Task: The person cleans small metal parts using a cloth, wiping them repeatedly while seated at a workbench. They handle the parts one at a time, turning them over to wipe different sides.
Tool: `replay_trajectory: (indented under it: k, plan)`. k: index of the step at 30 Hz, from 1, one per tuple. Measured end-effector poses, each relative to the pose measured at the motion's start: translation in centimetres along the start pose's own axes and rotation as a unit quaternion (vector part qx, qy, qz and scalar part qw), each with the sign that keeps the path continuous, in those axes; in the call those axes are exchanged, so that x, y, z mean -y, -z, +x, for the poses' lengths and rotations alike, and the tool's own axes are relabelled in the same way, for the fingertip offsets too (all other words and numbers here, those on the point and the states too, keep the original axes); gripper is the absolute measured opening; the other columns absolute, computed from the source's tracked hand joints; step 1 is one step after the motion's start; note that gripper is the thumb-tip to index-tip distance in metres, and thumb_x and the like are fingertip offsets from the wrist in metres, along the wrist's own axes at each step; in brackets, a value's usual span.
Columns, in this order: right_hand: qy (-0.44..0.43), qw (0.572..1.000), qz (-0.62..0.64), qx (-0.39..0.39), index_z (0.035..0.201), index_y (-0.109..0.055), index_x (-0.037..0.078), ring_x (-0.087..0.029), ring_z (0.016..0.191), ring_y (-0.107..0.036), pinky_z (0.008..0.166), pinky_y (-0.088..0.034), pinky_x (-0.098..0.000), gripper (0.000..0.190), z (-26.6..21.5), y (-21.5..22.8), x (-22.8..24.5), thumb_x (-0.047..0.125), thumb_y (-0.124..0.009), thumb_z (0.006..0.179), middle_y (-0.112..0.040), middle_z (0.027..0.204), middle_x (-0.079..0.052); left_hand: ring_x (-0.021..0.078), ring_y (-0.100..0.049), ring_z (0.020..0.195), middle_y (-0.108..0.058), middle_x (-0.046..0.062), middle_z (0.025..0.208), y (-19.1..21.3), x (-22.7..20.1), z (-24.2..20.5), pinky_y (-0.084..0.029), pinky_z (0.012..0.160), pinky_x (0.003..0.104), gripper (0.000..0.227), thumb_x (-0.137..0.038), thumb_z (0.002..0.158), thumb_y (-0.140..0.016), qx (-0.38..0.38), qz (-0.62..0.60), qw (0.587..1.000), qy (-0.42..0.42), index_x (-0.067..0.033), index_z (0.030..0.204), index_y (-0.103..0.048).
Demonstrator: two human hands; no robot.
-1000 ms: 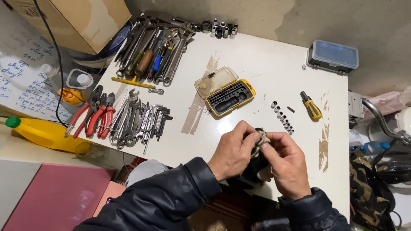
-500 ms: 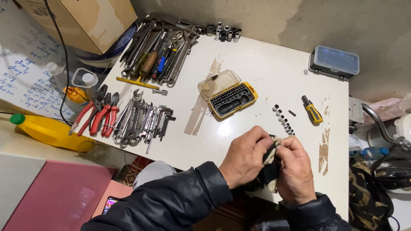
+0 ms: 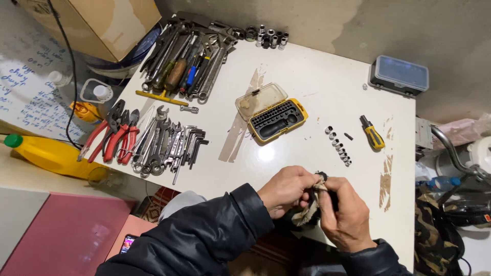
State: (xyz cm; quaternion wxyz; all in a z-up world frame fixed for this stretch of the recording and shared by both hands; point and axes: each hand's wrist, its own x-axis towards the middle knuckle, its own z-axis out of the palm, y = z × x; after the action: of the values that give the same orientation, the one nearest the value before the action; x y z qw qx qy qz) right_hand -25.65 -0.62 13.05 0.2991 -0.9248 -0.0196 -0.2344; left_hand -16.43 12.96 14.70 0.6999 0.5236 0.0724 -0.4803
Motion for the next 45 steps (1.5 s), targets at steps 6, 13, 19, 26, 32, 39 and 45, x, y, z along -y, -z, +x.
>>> replay_trajectory:
  k: [6,13,19,26,32,39,45]
  plan:
    - [-0.290,0.917,0.272,-0.024,0.101,-0.059,0.004,-0.013,0.078,-0.058,0.072,-0.048,-0.0261,0.010,0.5,-1.1,0.3,0.014,-0.058,0.100,-0.066,0.088,-0.008,0.0157,-0.061,0.078,-0.068,0.004,0.084,-0.3,-0.3,-1.5,-0.048,0.073,0.032,0.022,-0.033,0.097,-0.055,-0.106,0.258,0.939,-0.199,-0.0130,0.091,-0.060]
    - [-0.374,0.758,0.534,-0.040,0.094,-0.059,0.004,-0.014,0.075,-0.056,0.071,-0.042,-0.0259,0.009,2.5,-1.2,-0.1,0.011,-0.064,0.097,-0.062,0.081,-0.007,0.0265,-0.066,0.077,-0.070,0.009,0.085,0.0,-0.6,-1.6,-0.051,0.072,0.040,0.017,-0.027,0.097,-0.054,-0.111,0.302,0.872,-0.370,-0.0111,0.091,-0.059]
    - [-0.299,0.829,0.455,-0.127,0.106,-0.063,0.006,-0.009,0.070,-0.066,0.055,-0.056,-0.0216,0.009,3.2,-0.8,-1.4,0.014,-0.062,0.106,-0.069,0.087,-0.007,0.0162,-0.064,0.067,-0.070,0.019,0.079,2.0,0.1,1.8,-0.058,0.055,0.025,0.027,-0.022,0.098,-0.062,-0.102,0.059,0.959,-0.259,0.0036,0.107,-0.063]
    - [-0.209,0.926,0.302,-0.090,0.111,-0.071,0.004,-0.011,0.073,-0.063,0.055,-0.057,-0.0293,0.014,3.7,0.4,2.4,0.010,-0.064,0.102,-0.071,0.086,-0.010,0.0097,-0.060,0.060,-0.064,0.014,0.075,2.1,-0.2,0.9,-0.054,0.047,0.021,0.028,-0.021,0.100,-0.065,-0.035,-0.060,0.977,-0.204,0.0064,0.105,-0.060]
    - [-0.099,0.983,0.145,-0.059,0.109,-0.075,0.006,-0.024,0.073,-0.069,0.060,-0.055,-0.0343,0.016,3.5,-0.7,2.2,0.006,-0.072,0.093,-0.069,0.082,-0.013,0.0086,-0.061,0.062,-0.061,0.009,0.073,2.3,0.4,1.3,-0.054,0.047,0.019,0.027,-0.022,0.099,-0.067,-0.032,-0.025,0.978,-0.205,0.0040,0.100,-0.062]
    - [-0.335,0.820,0.458,-0.069,0.097,-0.065,-0.002,-0.015,0.062,-0.065,0.059,-0.055,-0.0262,0.010,4.2,-2.5,1.6,0.004,-0.058,0.095,-0.066,0.069,-0.012,0.0197,-0.065,0.067,-0.065,0.013,0.069,1.8,0.2,0.0,-0.054,0.058,0.033,0.017,-0.022,0.103,-0.059,-0.122,0.267,0.837,-0.462,-0.0068,0.099,-0.067]
    - [-0.251,0.901,0.352,-0.030,0.105,-0.071,-0.002,-0.012,0.082,-0.060,0.073,-0.053,-0.0293,0.012,4.2,-0.8,2.6,0.003,-0.064,0.096,-0.071,0.084,-0.012,0.0181,-0.061,0.066,-0.066,0.014,0.069,2.1,-0.6,0.2,-0.052,0.057,0.034,0.023,-0.027,0.099,-0.063,-0.133,0.250,0.879,-0.383,-0.0038,0.099,-0.065]
